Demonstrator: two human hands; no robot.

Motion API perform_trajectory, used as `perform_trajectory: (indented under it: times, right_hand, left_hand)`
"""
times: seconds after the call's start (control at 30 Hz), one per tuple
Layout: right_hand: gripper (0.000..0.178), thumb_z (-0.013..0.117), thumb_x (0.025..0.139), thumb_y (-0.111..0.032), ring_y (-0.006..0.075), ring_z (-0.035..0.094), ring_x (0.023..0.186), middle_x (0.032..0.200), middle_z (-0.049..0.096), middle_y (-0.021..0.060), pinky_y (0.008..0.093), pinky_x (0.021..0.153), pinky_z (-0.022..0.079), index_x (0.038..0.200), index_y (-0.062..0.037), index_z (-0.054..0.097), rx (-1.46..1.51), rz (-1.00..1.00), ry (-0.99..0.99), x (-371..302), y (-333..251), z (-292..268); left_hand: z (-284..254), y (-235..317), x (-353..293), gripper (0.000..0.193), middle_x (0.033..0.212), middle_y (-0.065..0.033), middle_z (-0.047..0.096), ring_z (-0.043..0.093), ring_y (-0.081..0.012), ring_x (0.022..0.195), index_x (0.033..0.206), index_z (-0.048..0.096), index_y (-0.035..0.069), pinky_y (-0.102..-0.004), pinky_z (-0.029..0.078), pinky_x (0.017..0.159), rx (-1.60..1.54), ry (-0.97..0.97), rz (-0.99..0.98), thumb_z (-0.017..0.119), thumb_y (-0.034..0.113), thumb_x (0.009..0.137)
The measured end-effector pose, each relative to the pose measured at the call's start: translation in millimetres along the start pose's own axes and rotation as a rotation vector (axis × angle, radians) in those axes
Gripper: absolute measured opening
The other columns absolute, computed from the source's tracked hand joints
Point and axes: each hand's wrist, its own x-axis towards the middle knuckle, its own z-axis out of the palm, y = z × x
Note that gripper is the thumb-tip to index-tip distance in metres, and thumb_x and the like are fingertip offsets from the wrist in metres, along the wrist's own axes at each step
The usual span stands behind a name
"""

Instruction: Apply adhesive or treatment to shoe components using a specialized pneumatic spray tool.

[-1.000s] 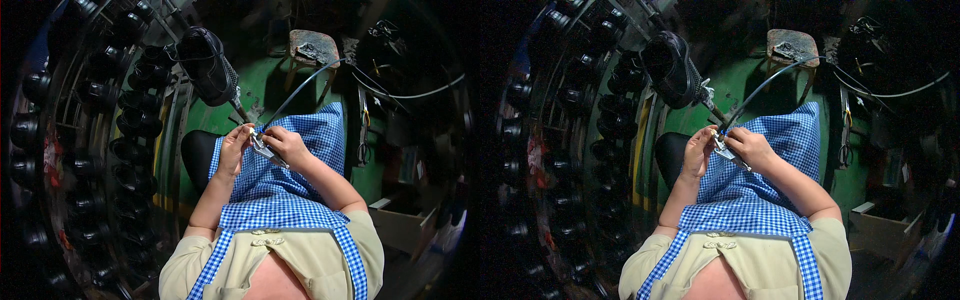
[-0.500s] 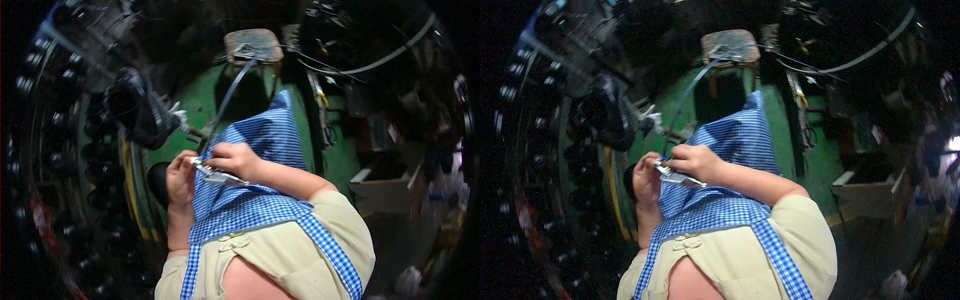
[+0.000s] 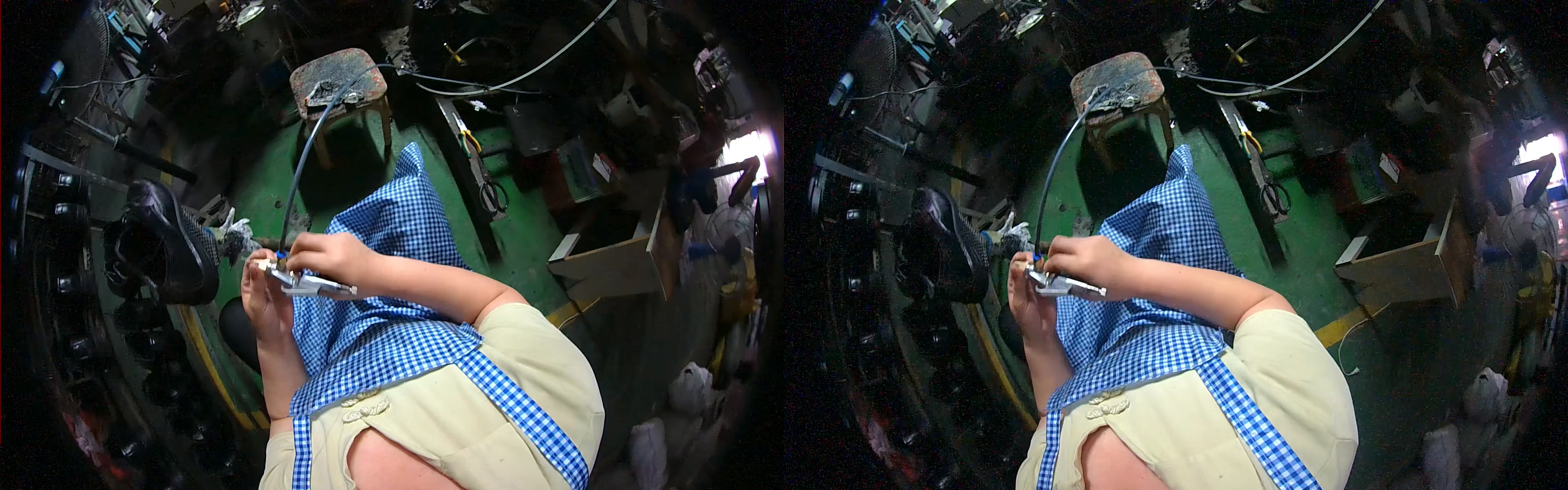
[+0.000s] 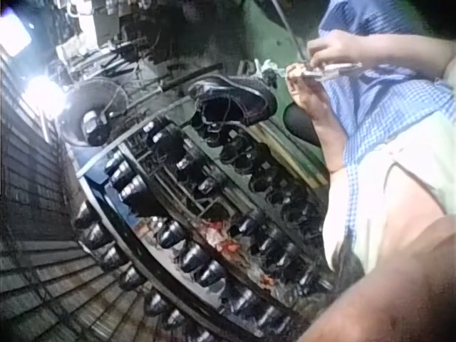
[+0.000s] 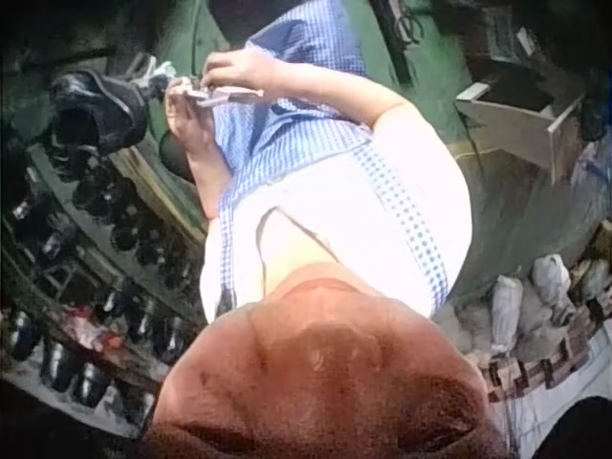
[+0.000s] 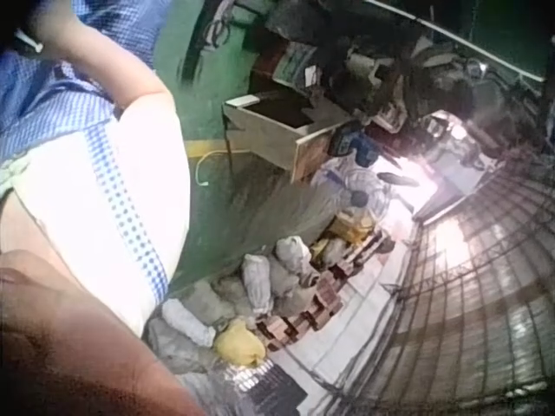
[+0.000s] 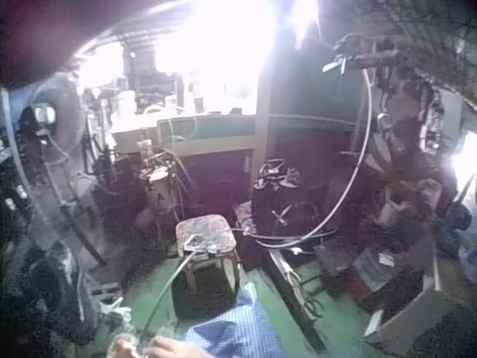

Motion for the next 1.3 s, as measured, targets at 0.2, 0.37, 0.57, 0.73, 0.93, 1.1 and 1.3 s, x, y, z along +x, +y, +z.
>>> perform_trajectory:
  times: [0.2,0.37,0.57,0.73,0.93,1.1,1.3]
  right_hand:
    - [0.021,0.062,0.086,-0.018,0.0180,0.061,0.073,0.092,0.056,0.0050,0.0301,0.048,0.048,0.104,-0.0076,0.066,-0.151,-0.334,0.035,50,-39,-26]
    - [0.020,0.063,0.087,-0.019,0.0196,0.060,0.077,0.092,0.052,0.0058,0.0330,0.052,0.051,0.104,-0.0095,0.065,-0.173,-0.428,0.043,89,-66,-20]
    - [0.049,0.074,0.073,-0.014,0.0321,0.066,0.101,0.113,0.062,0.0116,0.0394,0.077,0.057,0.120,-0.0080,0.062,-0.007,-0.040,-0.028,41,-2,2]
    - [0.041,0.077,0.070,-0.004,0.0359,0.065,0.097,0.109,0.063,0.0169,0.0401,0.081,0.055,0.108,-0.0029,0.062,-0.096,0.235,0.027,-12,32,7]
    - [0.034,0.077,0.078,-0.001,0.0318,0.063,0.091,0.103,0.060,0.0151,0.0366,0.075,0.052,0.107,0.0008,0.060,0.084,0.327,-0.052,13,18,5]
    - [0.034,0.081,0.074,-0.015,0.0277,0.063,0.087,0.098,0.062,0.0098,0.0363,0.072,0.054,0.102,-0.0048,0.065,-0.317,0.144,-0.146,36,9,8]
    - [0.026,0.082,0.076,-0.022,0.0217,0.062,0.077,0.087,0.061,0.0064,0.0324,0.062,0.053,0.091,-0.0092,0.065,-0.186,0.112,0.009,46,9,11]
  left_hand:
    - [30,40,-6,0.042,0.094,-0.0025,0.043,0.044,-0.0136,0.084,0.097,0.050,0.006,-0.0297,0.042,0.076,-0.086,-0.197,0.266,0.064,0.046,0.096]
    - [25,77,6,0.033,0.099,-0.0012,0.047,0.047,-0.0168,0.094,0.110,0.053,0.011,-0.0366,0.038,0.091,-0.247,-0.364,0.460,0.064,0.040,0.097]
    - [7,65,-11,0.067,0.139,-0.0137,0.053,0.056,-0.0224,0.120,0.153,0.030,0.003,-0.0382,0.044,0.104,0.207,-0.053,0.087,0.058,0.034,0.101]
    - [-34,66,-54,0.047,0.126,-0.0108,0.057,0.057,-0.0130,0.096,0.138,0.052,0.003,-0.0242,0.048,0.082,0.694,0.143,0.472,0.068,0.005,0.093]
    - [-11,138,-33,0.050,0.133,-0.0135,0.056,0.051,-0.0290,0.128,0.134,0.058,0.005,-0.0422,0.041,0.107,1.721,0.212,0.791,0.073,0.009,0.087]
    - [-19,160,-19,0.044,0.110,-0.0090,0.067,0.061,-0.0302,0.113,0.123,0.066,0.008,-0.0467,0.043,0.106,1.888,-0.036,0.696,0.078,0.013,0.080]
    - [-3,165,1,0.042,0.104,-0.0113,0.068,0.064,-0.0301,0.097,0.119,0.066,0.005,-0.0477,0.047,0.102,1.835,-0.168,0.649,0.079,0.008,0.079]
